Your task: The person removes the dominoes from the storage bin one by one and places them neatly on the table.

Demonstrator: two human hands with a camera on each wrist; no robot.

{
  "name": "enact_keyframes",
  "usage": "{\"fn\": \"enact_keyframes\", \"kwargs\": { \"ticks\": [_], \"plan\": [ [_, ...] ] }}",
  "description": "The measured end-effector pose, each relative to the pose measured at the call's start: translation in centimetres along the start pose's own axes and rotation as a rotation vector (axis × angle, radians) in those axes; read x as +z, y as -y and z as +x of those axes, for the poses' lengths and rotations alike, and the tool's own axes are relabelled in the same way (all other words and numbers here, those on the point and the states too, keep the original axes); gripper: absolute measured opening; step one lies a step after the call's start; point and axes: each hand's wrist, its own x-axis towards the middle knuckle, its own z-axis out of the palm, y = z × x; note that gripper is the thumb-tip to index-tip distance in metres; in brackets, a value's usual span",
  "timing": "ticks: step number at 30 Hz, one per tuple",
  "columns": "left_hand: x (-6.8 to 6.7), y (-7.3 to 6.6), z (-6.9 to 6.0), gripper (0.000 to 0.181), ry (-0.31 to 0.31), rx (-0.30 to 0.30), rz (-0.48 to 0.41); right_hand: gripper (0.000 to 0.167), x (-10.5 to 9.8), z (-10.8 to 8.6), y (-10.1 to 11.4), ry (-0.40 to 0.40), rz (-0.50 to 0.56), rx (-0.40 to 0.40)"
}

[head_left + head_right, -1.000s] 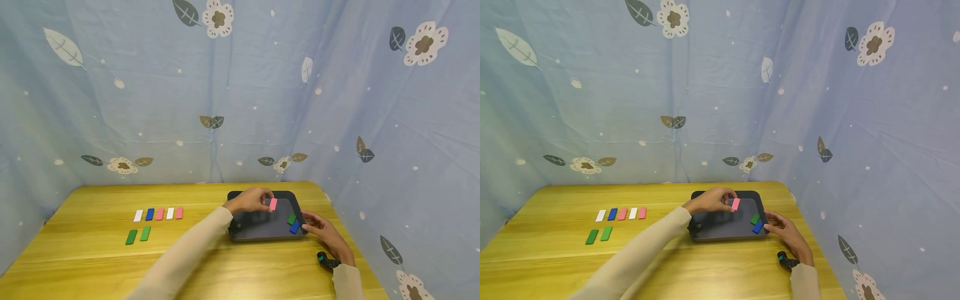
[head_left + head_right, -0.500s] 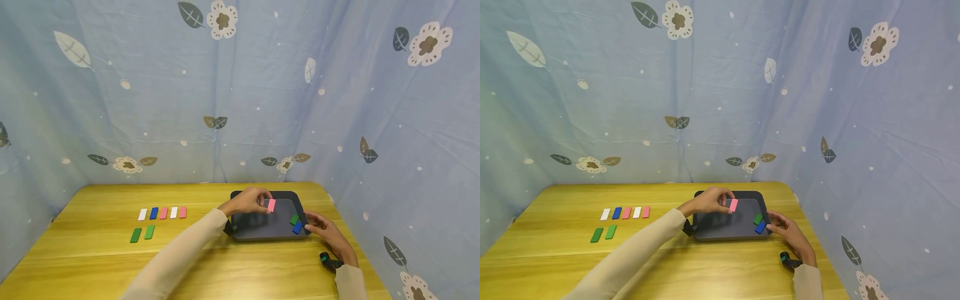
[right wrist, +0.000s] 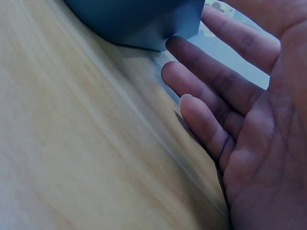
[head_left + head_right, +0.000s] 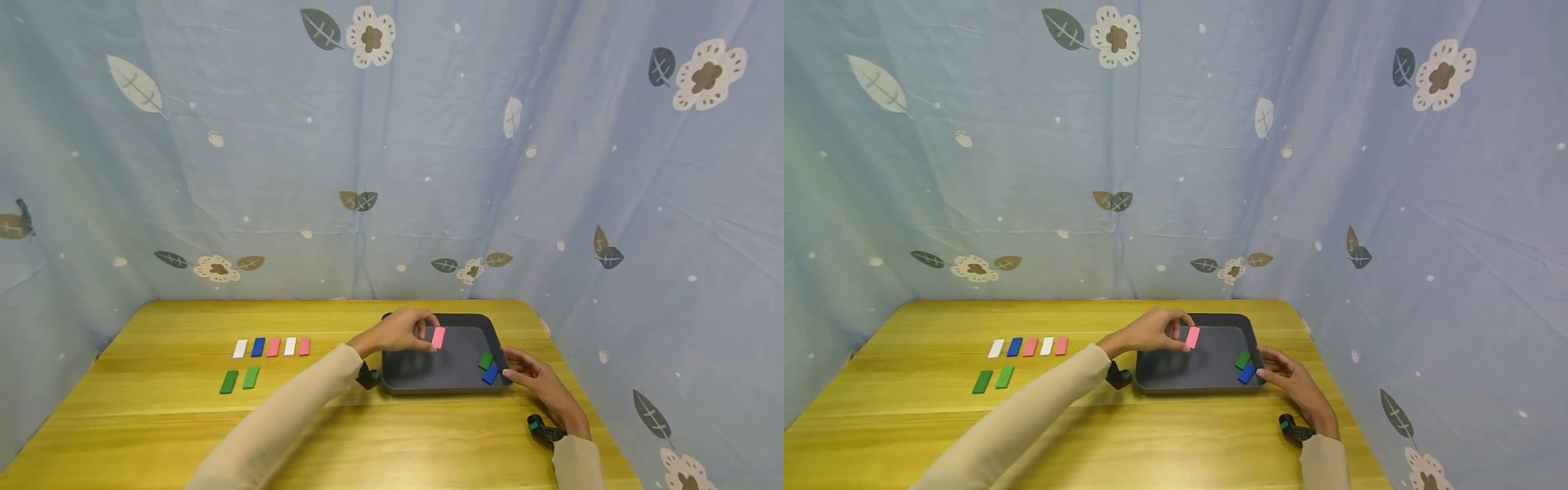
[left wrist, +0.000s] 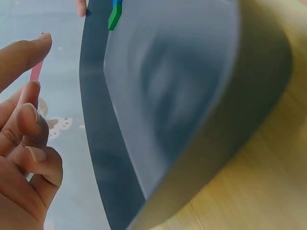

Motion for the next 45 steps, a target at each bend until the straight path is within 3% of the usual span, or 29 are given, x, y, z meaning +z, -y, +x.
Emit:
{"fn": "enact_keyframes", "kwargs": {
  "ticks": [31,45],
  "plan": [
    [-2.8,1.1,-6.8,0.039,-0.055,-0.027,0.025,0.06,-0.2,-0.1,0.0,0.023,-0.011,-0.008],
    [-4.3,1.5,-10.7,0.04,-0.079,-0.06,0.039,0.062,-0.3,-0.3,0.3,0.033,-0.034,0.006]
  ]
}}
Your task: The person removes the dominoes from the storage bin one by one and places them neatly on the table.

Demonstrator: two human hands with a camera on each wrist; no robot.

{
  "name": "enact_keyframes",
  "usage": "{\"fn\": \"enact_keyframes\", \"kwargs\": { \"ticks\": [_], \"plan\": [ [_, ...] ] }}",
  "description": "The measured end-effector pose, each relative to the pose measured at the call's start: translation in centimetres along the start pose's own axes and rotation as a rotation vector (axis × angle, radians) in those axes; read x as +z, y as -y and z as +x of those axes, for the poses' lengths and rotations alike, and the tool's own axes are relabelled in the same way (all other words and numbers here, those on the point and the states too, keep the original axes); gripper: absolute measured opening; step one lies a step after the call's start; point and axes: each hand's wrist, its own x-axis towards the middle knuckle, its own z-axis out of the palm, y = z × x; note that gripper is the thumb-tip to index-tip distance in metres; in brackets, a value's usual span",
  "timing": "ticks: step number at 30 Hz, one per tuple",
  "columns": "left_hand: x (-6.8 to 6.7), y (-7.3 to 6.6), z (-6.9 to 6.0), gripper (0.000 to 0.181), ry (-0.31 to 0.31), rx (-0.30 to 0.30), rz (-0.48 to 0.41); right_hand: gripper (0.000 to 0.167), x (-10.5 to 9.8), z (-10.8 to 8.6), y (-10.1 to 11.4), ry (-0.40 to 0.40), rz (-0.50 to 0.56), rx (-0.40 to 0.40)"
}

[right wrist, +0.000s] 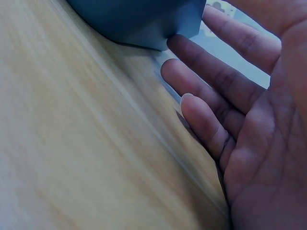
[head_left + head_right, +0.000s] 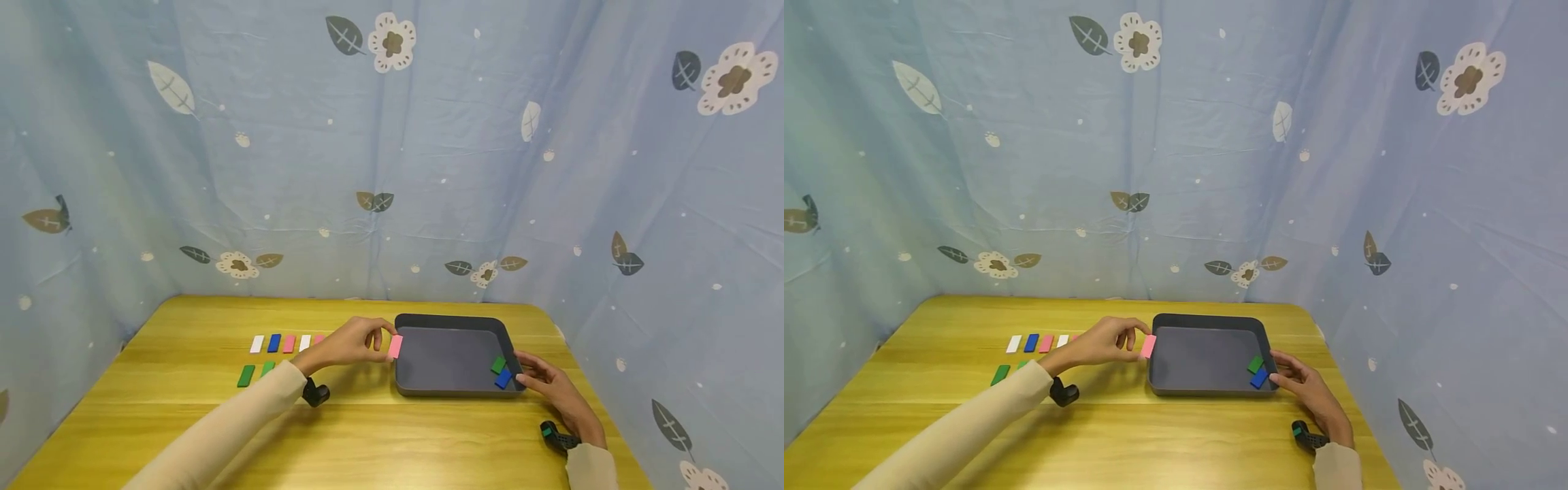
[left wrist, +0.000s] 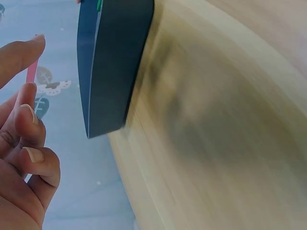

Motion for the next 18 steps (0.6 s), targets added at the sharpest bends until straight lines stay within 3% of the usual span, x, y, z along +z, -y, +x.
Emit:
{"fn": "enact_keyframes", "kwargs": {
  "ticks": [9,18],
  "plan": [
    [-1.0,0.7,-2.9,0.04,-0.02,-0.052,0.021,0.061,0.1,-0.1,-0.2,-0.003,0.006,-0.021],
    [-1.5,1.6,-5.5,0.039,-0.052,-0.064,0.004,0.063,0.0,-0.1,0.0,-0.007,0.0,-0.005]
  ]
}}
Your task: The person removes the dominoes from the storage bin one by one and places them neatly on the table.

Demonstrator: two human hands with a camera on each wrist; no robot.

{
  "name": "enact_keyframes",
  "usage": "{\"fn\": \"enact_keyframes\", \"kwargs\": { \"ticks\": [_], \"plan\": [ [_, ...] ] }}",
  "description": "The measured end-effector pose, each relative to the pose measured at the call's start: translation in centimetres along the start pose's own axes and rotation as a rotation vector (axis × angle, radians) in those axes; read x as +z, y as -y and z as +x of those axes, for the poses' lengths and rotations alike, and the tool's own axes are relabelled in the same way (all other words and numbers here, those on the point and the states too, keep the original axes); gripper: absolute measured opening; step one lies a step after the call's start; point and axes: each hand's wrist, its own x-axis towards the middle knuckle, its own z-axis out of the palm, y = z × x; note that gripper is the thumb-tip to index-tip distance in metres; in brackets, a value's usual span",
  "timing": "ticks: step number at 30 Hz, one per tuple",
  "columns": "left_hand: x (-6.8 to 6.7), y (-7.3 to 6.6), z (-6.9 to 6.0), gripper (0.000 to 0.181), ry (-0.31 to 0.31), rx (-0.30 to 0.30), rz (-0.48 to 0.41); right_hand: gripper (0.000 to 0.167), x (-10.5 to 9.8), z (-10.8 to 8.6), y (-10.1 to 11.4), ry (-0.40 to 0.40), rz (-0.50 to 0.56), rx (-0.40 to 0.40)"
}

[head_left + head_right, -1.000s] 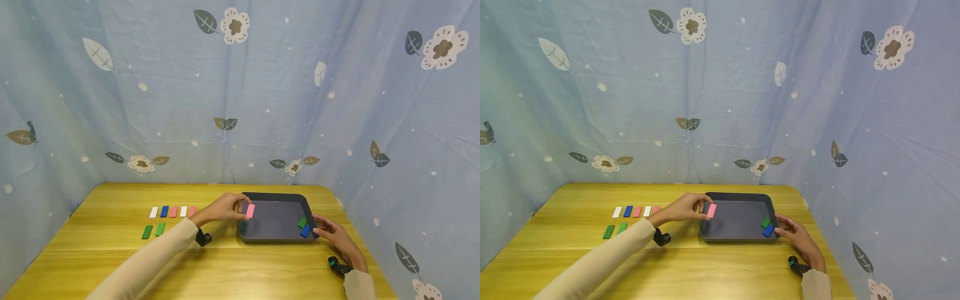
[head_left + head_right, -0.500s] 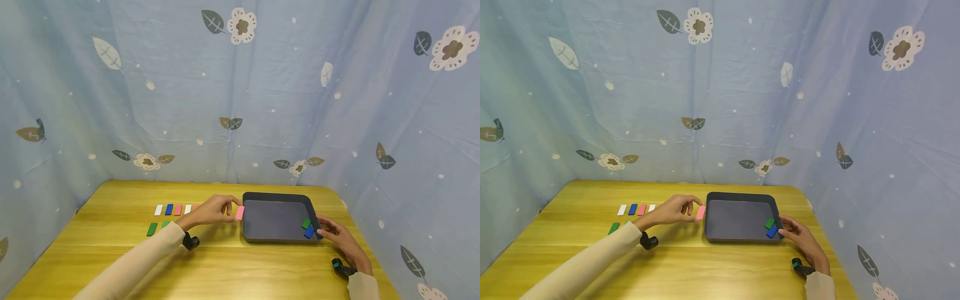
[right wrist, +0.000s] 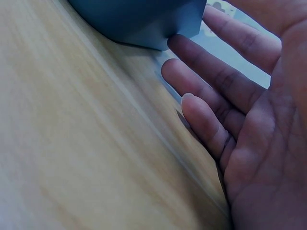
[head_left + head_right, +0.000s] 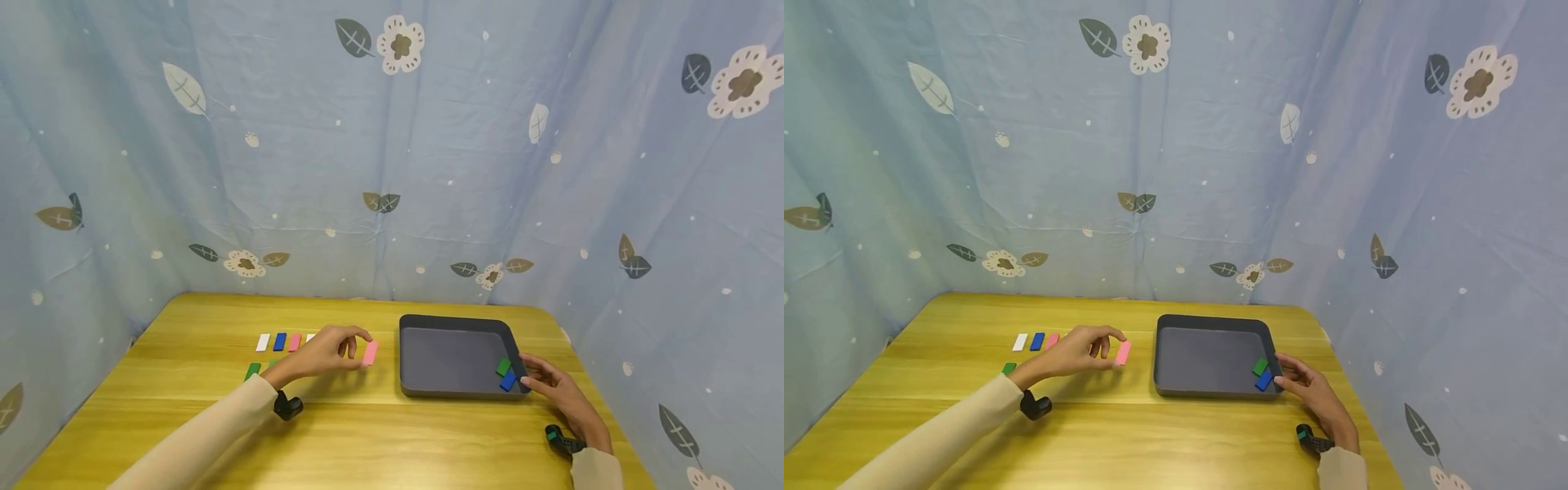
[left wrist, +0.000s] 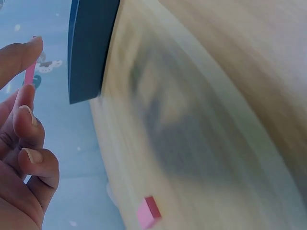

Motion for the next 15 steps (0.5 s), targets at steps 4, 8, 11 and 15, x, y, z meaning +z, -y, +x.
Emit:
{"fn": "enact_keyframes", "kwargs": {
  "ticks": [4,8,11,15],
  "plan": [
    [-0.1,0.6,-0.9,0.039,-0.011,-0.007,0.01,0.063,0.1,0.2,-0.1,-0.012,0.011,0.018],
    [-0.3,1.0,-2.0,0.039,-0.028,-0.022,0.024,0.062,0.2,0.2,-0.1,-0.021,0.029,0.037],
    [-0.5,1.3,-2.8,0.04,-0.031,-0.039,0.014,0.063,0.2,0.0,-0.1,-0.007,0.029,0.024],
    [-0.8,1.9,-3.9,0.041,-0.039,-0.058,-0.009,0.064,0.1,0.0,0.1,0.003,0.023,0.008]
  ]
}}
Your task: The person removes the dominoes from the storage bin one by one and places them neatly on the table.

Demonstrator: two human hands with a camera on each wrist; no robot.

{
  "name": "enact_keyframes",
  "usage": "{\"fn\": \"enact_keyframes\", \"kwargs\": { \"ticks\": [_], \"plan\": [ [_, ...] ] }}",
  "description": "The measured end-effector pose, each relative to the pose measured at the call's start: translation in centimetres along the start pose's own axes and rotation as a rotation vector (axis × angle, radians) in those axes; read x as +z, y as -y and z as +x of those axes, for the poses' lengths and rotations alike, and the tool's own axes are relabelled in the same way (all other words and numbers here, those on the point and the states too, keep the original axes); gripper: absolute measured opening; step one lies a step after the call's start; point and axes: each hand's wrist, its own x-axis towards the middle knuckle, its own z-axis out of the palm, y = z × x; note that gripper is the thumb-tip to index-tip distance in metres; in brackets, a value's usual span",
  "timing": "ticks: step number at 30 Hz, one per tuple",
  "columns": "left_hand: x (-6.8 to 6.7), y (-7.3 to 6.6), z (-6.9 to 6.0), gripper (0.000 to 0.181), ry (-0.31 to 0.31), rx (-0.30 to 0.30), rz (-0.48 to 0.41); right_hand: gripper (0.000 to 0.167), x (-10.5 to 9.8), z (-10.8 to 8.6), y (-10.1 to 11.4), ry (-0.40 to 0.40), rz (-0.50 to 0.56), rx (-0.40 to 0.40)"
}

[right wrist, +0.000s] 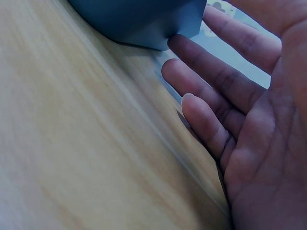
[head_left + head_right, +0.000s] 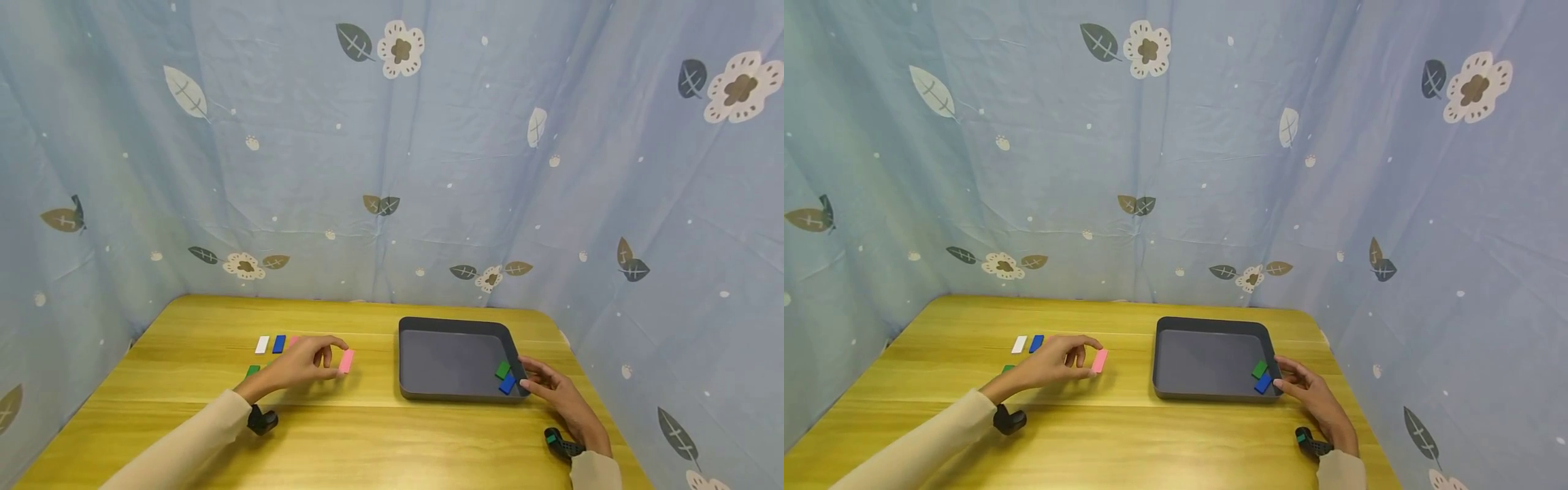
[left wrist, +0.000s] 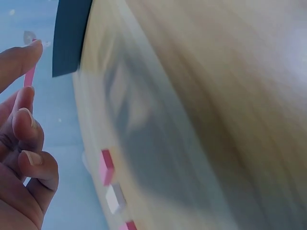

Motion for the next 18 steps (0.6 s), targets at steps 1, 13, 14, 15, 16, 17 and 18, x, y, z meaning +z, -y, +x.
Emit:
{"fn": "enact_keyframes", "kwargs": {
  "ticks": [1,13,14,15,16,17,18],
  "plan": [
    [-0.1,0.2,-0.3,0.041,-0.005,-0.003,-0.001,0.064,0.0,0.0,0.0,-0.006,0.003,0.002],
    [-1.3,2.2,-3.0,0.043,-0.084,-0.044,0.043,0.061,0.1,0.2,-0.2,-0.024,-0.013,0.002],
    [-1.4,2.3,-3.3,0.044,-0.082,-0.055,0.039,0.061,0.1,0.1,-0.2,-0.021,-0.015,-0.001],
    [-1.6,2.5,-3.5,0.044,-0.083,-0.064,0.035,0.061,0.1,0.1,-0.3,-0.018,-0.019,-0.007],
    [-1.7,2.6,-3.7,0.043,-0.085,-0.067,0.038,0.061,0.1,0.2,-0.3,-0.02,-0.019,-0.009],
    [-1.9,2.8,-3.9,0.043,-0.088,-0.073,0.045,0.061,0.1,0.2,-0.3,-0.021,-0.021,-0.011],
    [-2.0,3.0,-4.1,0.043,-0.091,-0.082,0.05,0.06,0.0,0.2,-0.3,-0.021,-0.022,-0.013]
  ]
}}
